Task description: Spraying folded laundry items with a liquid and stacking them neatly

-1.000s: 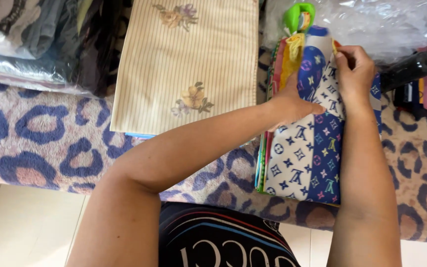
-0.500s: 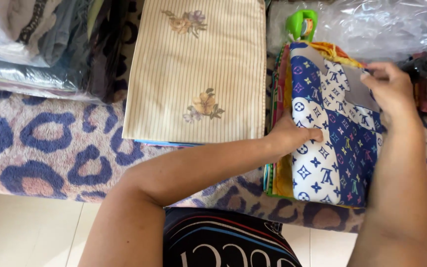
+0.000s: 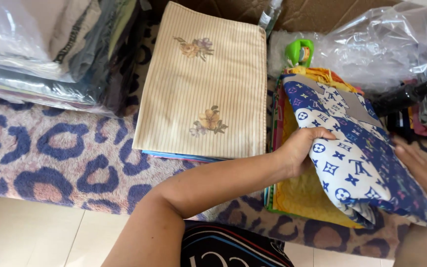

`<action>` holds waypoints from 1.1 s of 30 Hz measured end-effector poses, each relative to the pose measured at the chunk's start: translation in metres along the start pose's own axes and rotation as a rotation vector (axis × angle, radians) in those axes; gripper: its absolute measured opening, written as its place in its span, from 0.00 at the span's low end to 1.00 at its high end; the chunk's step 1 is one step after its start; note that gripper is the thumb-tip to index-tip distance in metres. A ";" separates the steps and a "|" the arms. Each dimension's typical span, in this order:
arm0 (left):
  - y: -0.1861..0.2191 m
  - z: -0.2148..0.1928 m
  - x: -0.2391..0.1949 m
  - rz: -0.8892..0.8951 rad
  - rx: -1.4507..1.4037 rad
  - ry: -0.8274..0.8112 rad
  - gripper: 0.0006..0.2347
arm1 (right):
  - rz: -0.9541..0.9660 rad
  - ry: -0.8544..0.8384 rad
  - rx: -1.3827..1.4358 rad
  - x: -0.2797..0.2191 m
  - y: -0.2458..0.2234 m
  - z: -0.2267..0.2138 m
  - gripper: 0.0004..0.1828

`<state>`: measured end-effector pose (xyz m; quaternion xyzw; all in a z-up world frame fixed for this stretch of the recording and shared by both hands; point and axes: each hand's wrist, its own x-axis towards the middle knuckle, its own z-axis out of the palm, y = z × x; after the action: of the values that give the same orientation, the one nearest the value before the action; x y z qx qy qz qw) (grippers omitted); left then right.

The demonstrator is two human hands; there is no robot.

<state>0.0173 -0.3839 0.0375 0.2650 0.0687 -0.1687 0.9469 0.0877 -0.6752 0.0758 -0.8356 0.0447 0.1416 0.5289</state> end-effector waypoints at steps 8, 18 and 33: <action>-0.007 -0.006 0.019 -0.008 -0.085 -0.057 0.16 | 0.067 0.003 0.182 -0.002 0.002 -0.003 0.24; 0.022 -0.011 -0.009 -0.166 -0.160 -0.164 0.21 | 0.171 -0.007 0.492 0.008 0.009 0.014 0.20; 0.023 -0.002 -0.064 -0.189 0.395 0.343 0.22 | 0.126 -0.266 0.449 0.019 0.044 0.027 0.31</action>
<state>-0.0344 -0.3466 0.0609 0.4618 0.2182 -0.2189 0.8314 0.0906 -0.6689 0.0209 -0.6671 0.0572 0.2692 0.6923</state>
